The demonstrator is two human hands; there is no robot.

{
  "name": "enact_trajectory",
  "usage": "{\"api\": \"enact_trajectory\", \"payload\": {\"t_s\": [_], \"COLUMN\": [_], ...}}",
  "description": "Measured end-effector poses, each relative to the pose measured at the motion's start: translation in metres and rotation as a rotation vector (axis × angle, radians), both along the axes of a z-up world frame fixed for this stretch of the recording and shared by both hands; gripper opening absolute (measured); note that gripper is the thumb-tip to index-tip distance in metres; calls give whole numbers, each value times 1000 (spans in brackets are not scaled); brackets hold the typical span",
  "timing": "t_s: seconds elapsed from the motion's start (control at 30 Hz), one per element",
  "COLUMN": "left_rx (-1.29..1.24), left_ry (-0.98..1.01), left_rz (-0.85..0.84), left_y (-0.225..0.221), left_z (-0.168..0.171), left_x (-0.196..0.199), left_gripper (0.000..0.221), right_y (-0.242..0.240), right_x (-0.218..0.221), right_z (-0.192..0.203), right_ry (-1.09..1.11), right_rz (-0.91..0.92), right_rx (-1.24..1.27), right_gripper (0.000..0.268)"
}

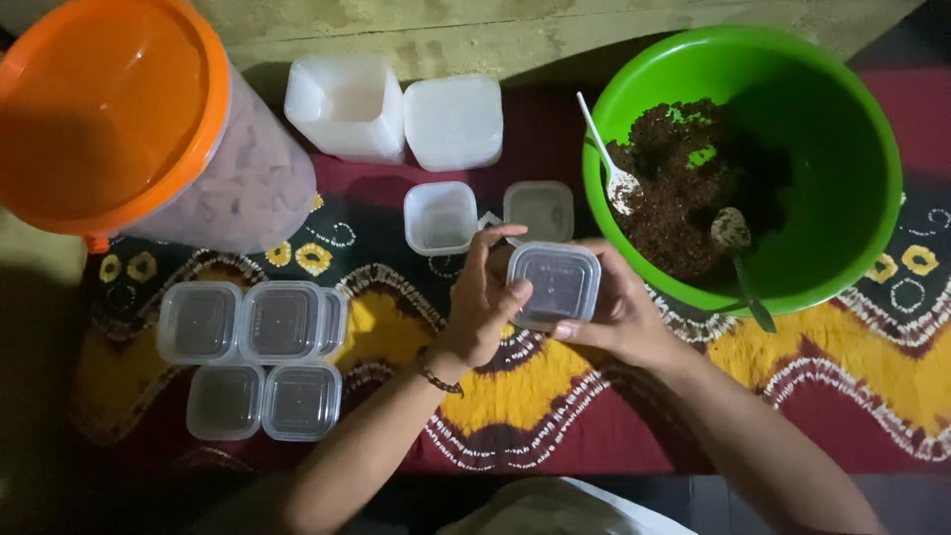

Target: Filling small plastic containers with a dark granular substance from a large bowl using a spoon and then sealing them with lids.

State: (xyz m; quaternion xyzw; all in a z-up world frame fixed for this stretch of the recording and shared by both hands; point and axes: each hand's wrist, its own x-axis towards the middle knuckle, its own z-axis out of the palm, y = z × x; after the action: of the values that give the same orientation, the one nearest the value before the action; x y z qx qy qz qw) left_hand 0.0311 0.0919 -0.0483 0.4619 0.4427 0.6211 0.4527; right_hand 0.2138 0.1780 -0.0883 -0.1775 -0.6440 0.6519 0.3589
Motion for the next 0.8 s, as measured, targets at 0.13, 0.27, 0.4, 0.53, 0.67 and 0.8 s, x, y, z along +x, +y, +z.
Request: {"api": "enact_trajectory", "payload": {"t_s": [0.13,0.27,0.4,0.53,0.67,0.8], "left_rx": [92,183,220,133,88,55], "left_ry": [75,91,90,61,41,15], "left_rz": [58,144,159,126,115,103], "left_y": [2,3,2,-1,-6,-4], "left_z": [-4,-22,-35,-16,-25,-3], "left_x": [12,15,16,16,13,16], "left_gripper": [71,50,37,35,34,37], "right_y": [1,3,2,4,-10,-17], "right_x": [0,1,11,11,1,-10], "right_z": [10,-4,-33,-40,-17,7], "right_ry": [38,55,60,-27,-116,-114], "right_rz": [-33,-53,-75,-170,-310,-385], "right_rx": [-129,7,72,117,204,195], "right_gripper": [76,50,37,41,38,43]}}
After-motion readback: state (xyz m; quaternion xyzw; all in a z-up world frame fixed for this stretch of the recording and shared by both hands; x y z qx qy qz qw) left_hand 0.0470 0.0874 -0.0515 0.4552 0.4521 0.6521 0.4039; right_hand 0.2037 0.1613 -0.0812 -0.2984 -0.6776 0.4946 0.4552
